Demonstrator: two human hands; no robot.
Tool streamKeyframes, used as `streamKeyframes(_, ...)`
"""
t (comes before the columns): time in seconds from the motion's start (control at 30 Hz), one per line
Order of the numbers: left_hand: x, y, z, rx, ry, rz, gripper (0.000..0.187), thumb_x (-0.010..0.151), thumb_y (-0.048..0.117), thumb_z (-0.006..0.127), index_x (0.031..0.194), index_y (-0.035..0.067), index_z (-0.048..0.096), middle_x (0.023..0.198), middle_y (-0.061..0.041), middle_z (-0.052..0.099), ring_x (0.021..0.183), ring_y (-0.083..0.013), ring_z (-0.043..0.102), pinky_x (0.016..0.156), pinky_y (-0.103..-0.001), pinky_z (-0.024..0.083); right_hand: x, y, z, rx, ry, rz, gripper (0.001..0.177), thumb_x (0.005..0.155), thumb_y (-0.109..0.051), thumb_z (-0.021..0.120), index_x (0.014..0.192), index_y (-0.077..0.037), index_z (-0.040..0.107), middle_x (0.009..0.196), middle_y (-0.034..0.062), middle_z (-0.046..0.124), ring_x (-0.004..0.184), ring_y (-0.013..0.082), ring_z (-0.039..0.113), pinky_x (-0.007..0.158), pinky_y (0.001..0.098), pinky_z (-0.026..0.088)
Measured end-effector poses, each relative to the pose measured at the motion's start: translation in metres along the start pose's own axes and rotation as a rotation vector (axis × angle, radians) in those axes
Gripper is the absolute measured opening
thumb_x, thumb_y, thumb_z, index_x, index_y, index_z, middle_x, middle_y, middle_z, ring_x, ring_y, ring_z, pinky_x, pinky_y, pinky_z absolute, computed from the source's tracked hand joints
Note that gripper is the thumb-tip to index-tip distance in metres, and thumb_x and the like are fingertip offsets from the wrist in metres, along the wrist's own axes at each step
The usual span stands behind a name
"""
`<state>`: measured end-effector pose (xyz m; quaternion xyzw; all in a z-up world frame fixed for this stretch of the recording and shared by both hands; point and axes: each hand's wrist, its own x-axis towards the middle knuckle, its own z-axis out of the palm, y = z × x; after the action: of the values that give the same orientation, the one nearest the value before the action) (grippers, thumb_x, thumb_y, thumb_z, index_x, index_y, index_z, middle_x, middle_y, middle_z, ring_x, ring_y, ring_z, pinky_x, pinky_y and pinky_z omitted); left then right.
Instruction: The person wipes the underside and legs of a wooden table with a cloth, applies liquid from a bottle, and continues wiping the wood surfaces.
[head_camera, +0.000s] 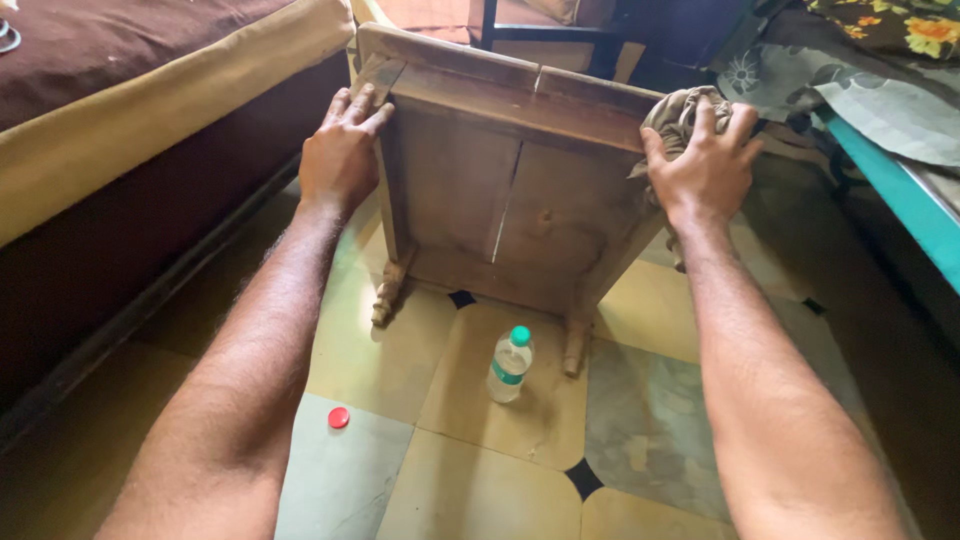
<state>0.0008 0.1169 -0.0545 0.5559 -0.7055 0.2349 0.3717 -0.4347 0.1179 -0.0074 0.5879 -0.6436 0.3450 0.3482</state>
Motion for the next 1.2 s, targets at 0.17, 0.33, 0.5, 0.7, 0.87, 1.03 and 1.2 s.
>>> streamKeyframes(0.17,-0.004,0.002,-0.005,-0.012,0.019,0.006,0.061,0.082,-0.004,0.055,0.135,0.021,0.07,0.152,-0.008,0.057,0.12,-0.0346,0.062,0.088,-0.047,0.059,-0.001,-0.002,-0.003,-0.013,0.003,-0.004,0.076,0.093,-0.063,0.079,0.142,-0.008,0.061,0.137,0.0189,0.041,0.118,0.0439,0.054,0.069,0.0486,0.063)
streamKeyframes(0.33,-0.004,0.004,-0.002,-0.014,0.056,0.012,0.059,0.082,-0.003,0.057,0.133,0.022,0.072,0.15,-0.007,0.059,0.112,-0.0323,0.067,0.085,-0.046,0.059,-0.001,-0.002,-0.004,0.019,-0.008,0.002,0.074,0.093,-0.062,0.079,0.141,-0.008,0.061,0.137,0.019,0.041,0.117,0.0435,0.055,0.07,0.0481,0.063)
streamKeyframes(0.5,-0.005,0.002,-0.001,-0.019,0.054,0.01,0.062,0.079,-0.004,0.056,0.133,0.022,0.072,0.151,-0.007,0.058,0.113,-0.032,0.066,0.086,-0.045,0.059,-0.002,-0.002,-0.004,0.01,0.022,-0.015,0.071,0.092,-0.06,0.08,0.139,-0.009,0.062,0.135,0.0192,0.042,0.116,0.0446,0.056,0.071,0.0499,0.062)
streamKeyframes(0.7,-0.004,0.002,0.001,-0.007,0.044,-0.011,0.063,0.08,-0.003,0.055,0.134,0.024,0.072,0.151,-0.006,0.057,0.114,-0.0322,0.066,0.087,-0.045,0.059,-0.001,-0.002,-0.006,-0.003,-0.001,-0.009,0.064,0.093,-0.053,0.077,0.139,-0.01,0.063,0.133,0.0195,0.042,0.115,0.0445,0.056,0.071,0.0493,0.062)
streamKeyframes(0.87,-0.003,0.003,-0.001,-0.015,0.036,-0.017,0.061,0.08,-0.002,0.056,0.134,0.024,0.072,0.152,-0.006,0.057,0.113,-0.0324,0.066,0.087,-0.045,0.059,0.001,-0.003,-0.009,-0.007,-0.016,-0.005,0.062,0.094,-0.051,0.076,0.138,-0.01,0.063,0.132,0.0183,0.043,0.114,0.0437,0.057,0.071,0.0486,0.062)
streamKeyframes(1.03,-0.005,0.004,-0.003,-0.004,0.026,-0.012,0.062,0.08,-0.003,0.056,0.134,0.024,0.071,0.152,-0.006,0.057,0.113,-0.0319,0.067,0.087,-0.045,0.059,-0.001,-0.006,-0.013,0.005,-0.008,-0.005,0.063,0.092,-0.051,0.077,0.139,-0.01,0.063,0.132,0.0182,0.044,0.114,0.0436,0.056,0.072,0.0506,0.061)
streamKeyframes(1.2,-0.004,0.004,-0.003,0.004,0.042,-0.004,0.059,0.083,-0.001,0.058,0.135,0.025,0.072,0.152,-0.006,0.057,0.115,-0.0331,0.067,0.088,-0.045,0.059,-0.001,-0.008,-0.015,0.019,0.003,0.009,0.063,0.091,-0.05,0.077,0.138,-0.01,0.063,0.133,0.0181,0.045,0.113,0.0436,0.056,0.072,0.0518,0.06)
